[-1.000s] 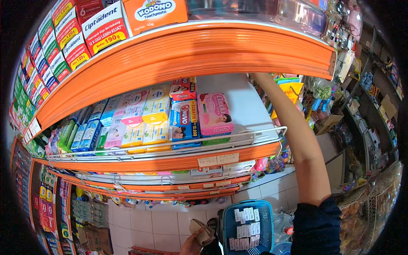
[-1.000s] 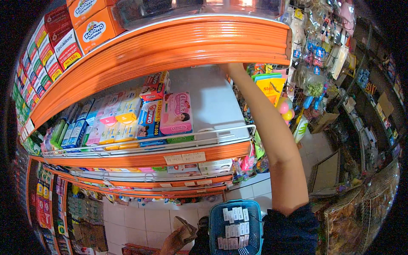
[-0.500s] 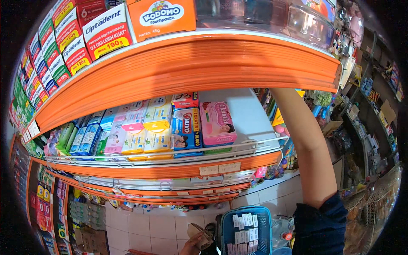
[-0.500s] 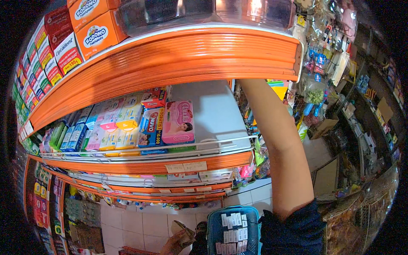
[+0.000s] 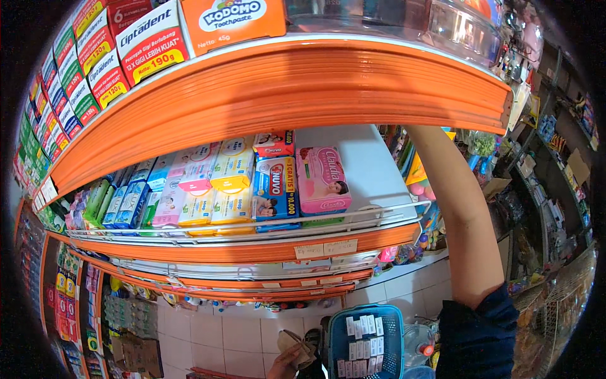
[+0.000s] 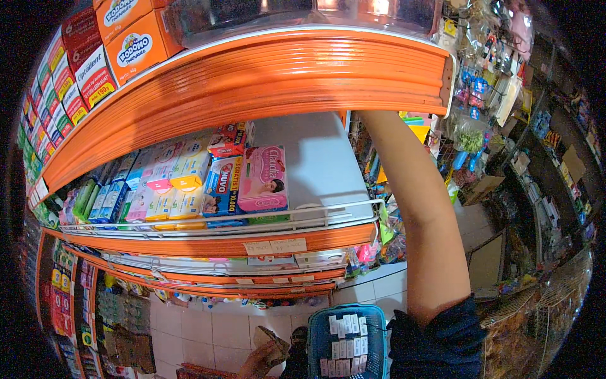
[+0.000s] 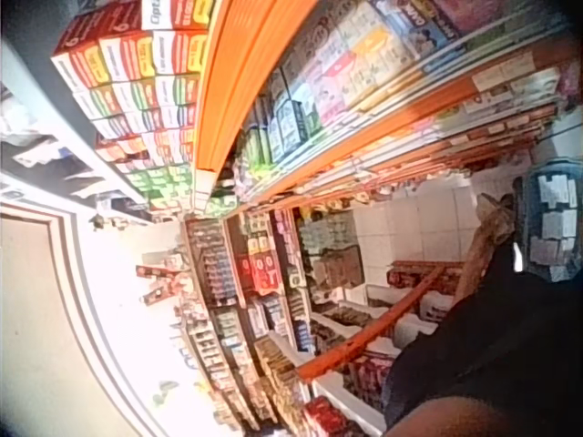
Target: The person repeatedly wipes small white boxes with a cloth while standing in a store aisle. They pick up boxes from a blue basket, wipe them, and place them on a shelf, repeating this cycle throughout the clip.
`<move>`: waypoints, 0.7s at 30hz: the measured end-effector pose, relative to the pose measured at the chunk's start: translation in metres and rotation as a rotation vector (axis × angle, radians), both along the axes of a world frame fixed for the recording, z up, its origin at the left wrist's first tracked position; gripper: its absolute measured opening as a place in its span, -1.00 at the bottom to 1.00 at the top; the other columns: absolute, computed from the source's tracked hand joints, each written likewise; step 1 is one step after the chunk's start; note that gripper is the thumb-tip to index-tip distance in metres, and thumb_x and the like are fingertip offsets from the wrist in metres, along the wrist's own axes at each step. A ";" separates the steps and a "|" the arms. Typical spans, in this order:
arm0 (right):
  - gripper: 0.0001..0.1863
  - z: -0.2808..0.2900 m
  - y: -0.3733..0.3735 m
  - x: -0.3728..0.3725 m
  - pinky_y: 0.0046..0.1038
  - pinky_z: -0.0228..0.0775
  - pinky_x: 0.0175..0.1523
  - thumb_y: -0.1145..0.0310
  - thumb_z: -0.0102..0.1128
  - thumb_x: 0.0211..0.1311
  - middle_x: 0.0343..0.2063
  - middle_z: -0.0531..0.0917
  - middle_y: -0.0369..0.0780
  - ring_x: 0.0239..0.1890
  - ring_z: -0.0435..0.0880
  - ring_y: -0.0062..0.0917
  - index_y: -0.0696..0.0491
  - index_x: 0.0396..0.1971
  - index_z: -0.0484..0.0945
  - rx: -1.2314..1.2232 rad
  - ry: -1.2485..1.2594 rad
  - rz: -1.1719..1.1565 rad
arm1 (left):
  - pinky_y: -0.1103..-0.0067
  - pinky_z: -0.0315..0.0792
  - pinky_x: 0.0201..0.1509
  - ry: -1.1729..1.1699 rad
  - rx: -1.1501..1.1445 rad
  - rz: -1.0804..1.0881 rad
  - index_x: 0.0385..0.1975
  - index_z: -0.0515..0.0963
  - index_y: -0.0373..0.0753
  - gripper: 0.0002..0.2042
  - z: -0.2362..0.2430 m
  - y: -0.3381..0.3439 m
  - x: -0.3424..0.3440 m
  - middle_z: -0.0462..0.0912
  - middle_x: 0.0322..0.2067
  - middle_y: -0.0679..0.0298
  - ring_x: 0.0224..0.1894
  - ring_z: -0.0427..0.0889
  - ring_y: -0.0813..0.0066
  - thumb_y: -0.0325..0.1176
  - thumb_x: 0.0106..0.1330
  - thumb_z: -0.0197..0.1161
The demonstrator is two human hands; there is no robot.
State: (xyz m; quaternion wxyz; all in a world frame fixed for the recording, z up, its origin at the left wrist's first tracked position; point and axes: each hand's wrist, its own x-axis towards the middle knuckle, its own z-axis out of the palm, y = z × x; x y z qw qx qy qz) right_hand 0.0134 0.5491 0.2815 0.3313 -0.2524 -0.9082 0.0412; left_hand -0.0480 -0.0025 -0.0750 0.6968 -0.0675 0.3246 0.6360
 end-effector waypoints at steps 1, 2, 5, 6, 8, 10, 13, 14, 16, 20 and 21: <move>-0.79 0.000 0.000 0.001 -0.33 0.34 -0.16 0.38 0.01 0.09 -0.36 0.54 -0.05 -0.26 0.51 -0.22 0.17 -0.30 0.47 0.003 0.000 -0.002 | 0.30 0.34 0.03 0.000 -0.005 0.002 -0.03 0.33 -0.32 -0.59 -0.001 -0.001 0.000 0.42 -0.10 0.18 -0.03 0.40 0.24 -0.26 0.15 0.10; -0.79 0.000 0.000 0.001 -0.33 0.34 -0.16 0.39 0.01 0.09 -0.36 0.54 -0.05 -0.26 0.51 -0.21 0.17 -0.30 0.47 0.000 0.003 -0.001 | 0.31 0.34 0.02 0.006 -0.009 0.001 -0.04 0.33 -0.32 -0.59 0.000 0.000 0.000 0.42 -0.10 0.18 -0.03 0.40 0.24 -0.26 0.15 0.10; -0.79 0.001 -0.004 0.004 -0.32 0.33 -0.16 0.40 0.01 0.09 -0.36 0.54 -0.05 -0.27 0.51 -0.21 0.18 -0.29 0.46 0.005 -0.001 -0.001 | 0.32 0.35 0.01 0.013 -0.022 -0.002 -0.04 0.33 -0.32 -0.60 0.000 0.000 0.001 0.42 -0.10 0.18 -0.04 0.40 0.25 -0.25 0.15 0.10; -0.79 0.002 -0.006 0.004 -0.32 0.33 -0.16 0.40 0.01 0.09 -0.36 0.54 -0.05 -0.27 0.51 -0.21 0.18 -0.29 0.46 0.003 0.000 0.000 | 0.32 0.35 0.01 0.020 -0.029 -0.001 -0.04 0.34 -0.32 -0.60 0.001 0.000 0.001 0.42 -0.10 0.18 -0.04 0.40 0.25 -0.25 0.15 0.10; -0.79 0.003 -0.011 0.006 -0.32 0.33 -0.16 0.41 0.00 0.09 -0.36 0.53 -0.05 -0.27 0.51 -0.21 0.18 -0.29 0.46 0.008 0.007 0.005 | 0.33 0.36 0.00 0.033 -0.041 -0.003 -0.05 0.34 -0.32 -0.60 0.001 -0.001 0.002 0.42 -0.10 0.18 -0.04 0.41 0.25 -0.25 0.16 0.09; -0.79 0.006 -0.016 0.012 -0.32 0.33 -0.16 0.42 0.00 0.09 -0.36 0.53 -0.04 -0.27 0.51 -0.20 0.19 -0.29 0.46 0.014 0.014 0.015 | 0.33 0.37 0.00 0.056 -0.059 -0.001 -0.05 0.34 -0.32 -0.60 0.001 -0.001 0.004 0.43 -0.10 0.18 -0.05 0.41 0.25 -0.24 0.16 0.09; -0.78 0.011 -0.033 0.022 -0.32 0.33 -0.16 0.43 0.00 0.09 -0.36 0.53 -0.04 -0.27 0.51 -0.20 0.19 -0.28 0.46 0.018 0.031 0.027 | 0.34 0.38 -0.01 0.113 -0.094 -0.003 -0.06 0.35 -0.33 -0.61 -0.001 -0.006 0.007 0.43 -0.11 0.18 -0.05 0.42 0.26 -0.23 0.16 0.09; -0.78 0.013 -0.040 0.028 -0.32 0.33 -0.16 0.43 0.00 0.09 -0.36 0.53 -0.04 -0.27 0.51 -0.20 0.19 -0.28 0.46 0.022 0.036 0.029 | 0.35 0.38 -0.02 0.146 -0.111 -0.005 -0.06 0.35 -0.33 -0.61 -0.003 -0.007 0.007 0.43 -0.11 0.18 -0.05 0.42 0.26 -0.23 0.16 0.09; -0.78 0.017 -0.066 0.042 -0.32 0.33 -0.16 0.44 -0.01 0.08 -0.36 0.53 -0.04 -0.27 0.51 -0.19 0.20 -0.27 0.46 0.023 0.055 0.043 | 0.37 0.38 -0.03 0.208 -0.161 -0.005 -0.07 0.36 -0.32 -0.61 0.000 -0.007 0.013 0.43 -0.10 0.18 -0.06 0.42 0.26 -0.22 0.17 0.09; -0.77 0.005 -0.123 0.067 -0.39 0.33 -0.14 0.45 -0.02 0.10 -0.28 0.53 -0.09 -0.23 0.52 -0.27 0.18 -0.23 0.46 0.014 0.125 0.145 | 0.38 0.37 -0.01 0.155 -0.275 0.009 0.02 0.22 -0.28 -0.64 0.063 -0.003 0.029 0.37 -0.08 0.08 -0.07 0.43 0.20 -0.40 0.20 -0.03; -0.75 -0.002 -0.132 0.078 -0.46 0.34 -0.12 0.45 -0.03 0.11 -0.21 0.53 -0.14 -0.20 0.52 -0.35 0.16 -0.20 0.46 0.034 0.168 0.209 | 0.34 0.36 0.01 0.223 -0.289 0.045 0.00 0.24 -0.29 -0.65 0.061 -0.006 0.037 0.37 -0.08 0.07 -0.05 0.40 0.17 -0.44 0.19 -0.04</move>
